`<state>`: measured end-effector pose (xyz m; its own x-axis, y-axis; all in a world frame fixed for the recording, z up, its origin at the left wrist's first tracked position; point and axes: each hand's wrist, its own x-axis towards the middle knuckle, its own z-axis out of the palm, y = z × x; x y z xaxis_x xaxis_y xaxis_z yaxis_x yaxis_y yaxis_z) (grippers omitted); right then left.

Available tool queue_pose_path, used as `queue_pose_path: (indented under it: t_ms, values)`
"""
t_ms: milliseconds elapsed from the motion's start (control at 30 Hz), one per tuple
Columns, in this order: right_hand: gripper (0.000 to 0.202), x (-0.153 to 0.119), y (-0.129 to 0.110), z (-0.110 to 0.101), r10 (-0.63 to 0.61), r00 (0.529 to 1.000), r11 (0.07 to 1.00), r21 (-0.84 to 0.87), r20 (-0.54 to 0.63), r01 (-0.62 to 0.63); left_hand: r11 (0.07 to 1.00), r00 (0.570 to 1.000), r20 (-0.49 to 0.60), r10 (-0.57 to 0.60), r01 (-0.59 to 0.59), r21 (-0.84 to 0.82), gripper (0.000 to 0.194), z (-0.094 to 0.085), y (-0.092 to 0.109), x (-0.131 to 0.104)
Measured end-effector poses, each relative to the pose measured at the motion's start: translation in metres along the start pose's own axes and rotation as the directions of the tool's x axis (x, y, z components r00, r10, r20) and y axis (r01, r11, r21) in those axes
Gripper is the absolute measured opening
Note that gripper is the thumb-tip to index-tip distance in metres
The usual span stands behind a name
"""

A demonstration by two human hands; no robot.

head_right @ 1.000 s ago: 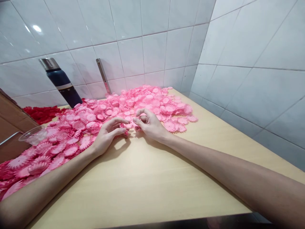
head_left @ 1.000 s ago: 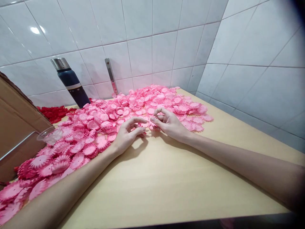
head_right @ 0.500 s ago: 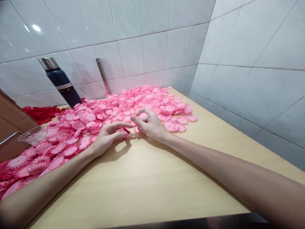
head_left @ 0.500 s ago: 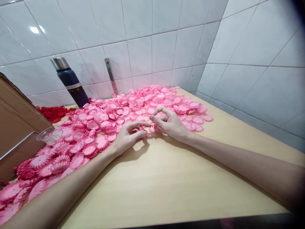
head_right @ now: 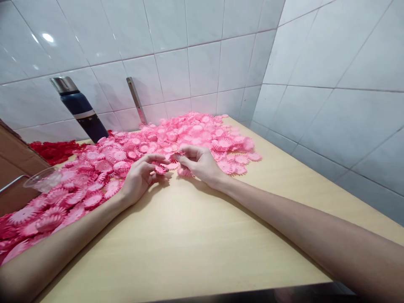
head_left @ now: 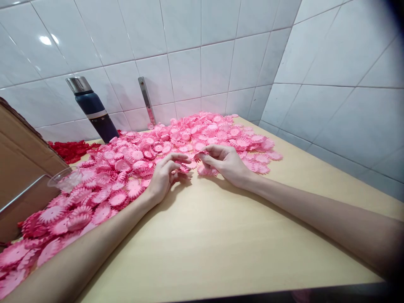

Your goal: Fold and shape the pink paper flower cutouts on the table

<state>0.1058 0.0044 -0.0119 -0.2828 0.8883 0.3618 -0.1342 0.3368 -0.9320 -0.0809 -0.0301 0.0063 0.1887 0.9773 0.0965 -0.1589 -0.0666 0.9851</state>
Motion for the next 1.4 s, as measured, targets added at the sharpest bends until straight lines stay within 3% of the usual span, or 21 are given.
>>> queue_pose_path:
  t_ms: [100, 200, 367, 500, 700, 1033, 1233, 1400]
  values:
    - [0.029, 0.001, 0.000, -0.001, -0.045, 0.998, 0.993, -0.113, -0.036, 0.040, 0.994, 0.998, -0.042, -0.054, 0.050, -0.093, 0.020, 0.001, 0.004, 0.001]
    - [0.028, 0.000, -0.001, 0.000, 0.015, 1.000, 0.995, -0.095, -0.012, -0.016, 0.990, 0.995, -0.042, -0.089, 0.084, -0.110, 0.022, 0.001, 0.005, 0.003]
    - [0.036, -0.002, -0.005, 0.004, 0.065, 0.997, 0.998, -0.006, 0.046, -0.065, 0.987, 0.999, -0.009, 0.040, -0.038, 0.158, 0.026, -0.001, -0.001, 0.004]
    - [0.038, -0.005, -0.006, 0.006, 0.049, 0.993, 0.999, -0.027, 0.109, -0.047, 0.954, 0.997, 0.072, 0.015, -0.036, 0.299, 0.030, 0.000, 0.000, -0.001]
    - [0.040, -0.006, -0.010, 0.008, 0.049, 0.994, 0.997, -0.070, 0.094, -0.042, 0.933, 0.992, 0.122, -0.026, -0.019, 0.359, 0.033, 0.004, 0.004, -0.005]
    - [0.037, -0.008, -0.010, 0.005, 0.002, 0.985, 0.996, -0.089, 0.174, 0.013, 0.918, 0.986, 0.166, 0.027, -0.090, 0.386, 0.029, 0.004, 0.002, -0.006]
    - [0.049, -0.007, -0.012, 0.004, -0.028, 0.984, 0.990, -0.134, 0.175, 0.052, 0.899, 0.980, 0.137, 0.146, -0.189, 0.394, 0.026, 0.002, -0.001, -0.004]
    - [0.047, -0.006, -0.013, 0.005, 0.022, 0.988, 0.999, -0.052, 0.152, -0.015, 0.847, 0.958, 0.082, 0.277, -0.283, 0.450, 0.023, 0.001, -0.001, -0.004]
